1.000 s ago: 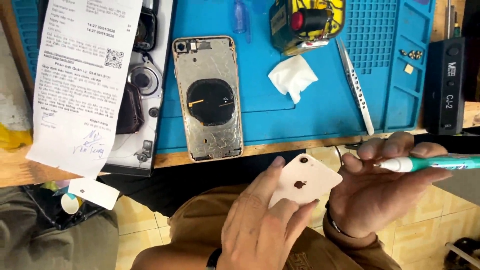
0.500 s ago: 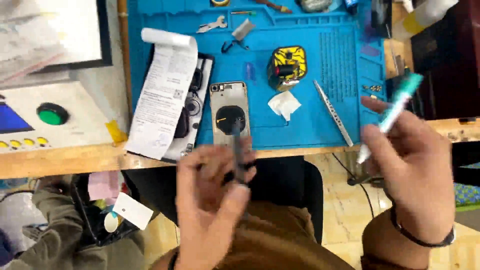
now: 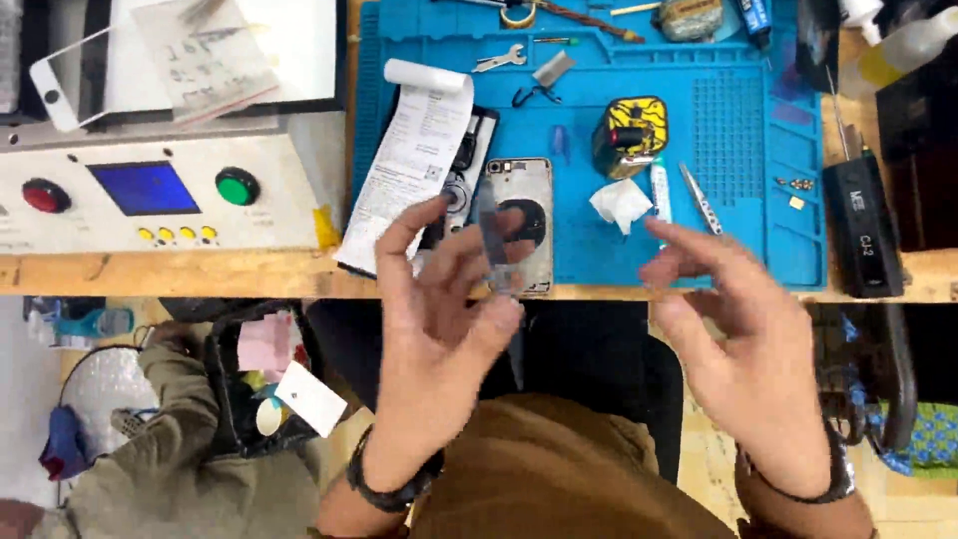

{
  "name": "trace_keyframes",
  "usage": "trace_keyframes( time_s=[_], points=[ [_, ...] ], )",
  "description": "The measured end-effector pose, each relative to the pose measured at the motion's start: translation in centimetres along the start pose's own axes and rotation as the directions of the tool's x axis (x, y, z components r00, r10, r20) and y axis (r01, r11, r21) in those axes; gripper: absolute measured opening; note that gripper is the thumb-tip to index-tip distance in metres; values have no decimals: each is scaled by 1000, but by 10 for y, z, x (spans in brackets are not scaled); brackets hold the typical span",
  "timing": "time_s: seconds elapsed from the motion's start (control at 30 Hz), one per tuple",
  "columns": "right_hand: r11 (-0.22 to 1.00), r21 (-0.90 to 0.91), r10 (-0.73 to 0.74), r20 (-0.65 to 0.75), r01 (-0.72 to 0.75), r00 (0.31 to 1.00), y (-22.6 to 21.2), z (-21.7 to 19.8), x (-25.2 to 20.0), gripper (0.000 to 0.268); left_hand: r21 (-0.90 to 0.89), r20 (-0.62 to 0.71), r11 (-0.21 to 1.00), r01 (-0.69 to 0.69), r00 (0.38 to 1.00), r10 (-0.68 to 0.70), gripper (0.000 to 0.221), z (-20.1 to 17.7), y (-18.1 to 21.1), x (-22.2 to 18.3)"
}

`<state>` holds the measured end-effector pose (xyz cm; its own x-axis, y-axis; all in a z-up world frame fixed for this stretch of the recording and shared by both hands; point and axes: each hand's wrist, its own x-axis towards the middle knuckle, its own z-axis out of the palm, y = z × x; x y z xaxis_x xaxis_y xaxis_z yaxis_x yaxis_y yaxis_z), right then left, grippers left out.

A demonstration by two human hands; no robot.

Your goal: The person is cleaning the back of a smartphone and applying adhesive to a replacement back panel before attaching it.

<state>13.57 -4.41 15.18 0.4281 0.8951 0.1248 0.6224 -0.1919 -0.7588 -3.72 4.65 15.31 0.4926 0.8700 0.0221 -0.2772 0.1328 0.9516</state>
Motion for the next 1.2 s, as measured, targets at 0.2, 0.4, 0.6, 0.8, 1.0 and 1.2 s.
trace_keyframes(
  time_s=[0.2, 0.4, 0.6, 0.8, 1.0, 1.2],
  points=[
    [171, 900, 57, 398, -402, 916, 36, 44, -26, 45, -352, 437, 907, 230, 898, -58, 88, -5, -7, 0],
    [-300, 577, -421, 634, -759, 648, 49, 71, -63, 80, -270, 658, 862, 428, 736, -159, 93, -9, -16, 2],
    [-459, 553, -500, 486, -695, 717, 67, 74, -79, 70, -314, 800, 668, 675, 567, -197, 109, -15, -13, 8],
    [-412, 767, -303, 393, -492, 868, 65, 37, -66, 60, 803, 533, 272, -530, 843, 68, 34, -10, 33, 45],
    [-390, 823, -127, 395, -412, 910, 96, 10, -73, 62, -43, 796, -649, -760, 366, -482, 69, -6, 1, 84],
    [-406, 868, -40, 295, -285, 955, 106, -1, -63, 56, -97, 698, -568, -818, 351, -624, 82, 4, -5, 87]
  ],
)
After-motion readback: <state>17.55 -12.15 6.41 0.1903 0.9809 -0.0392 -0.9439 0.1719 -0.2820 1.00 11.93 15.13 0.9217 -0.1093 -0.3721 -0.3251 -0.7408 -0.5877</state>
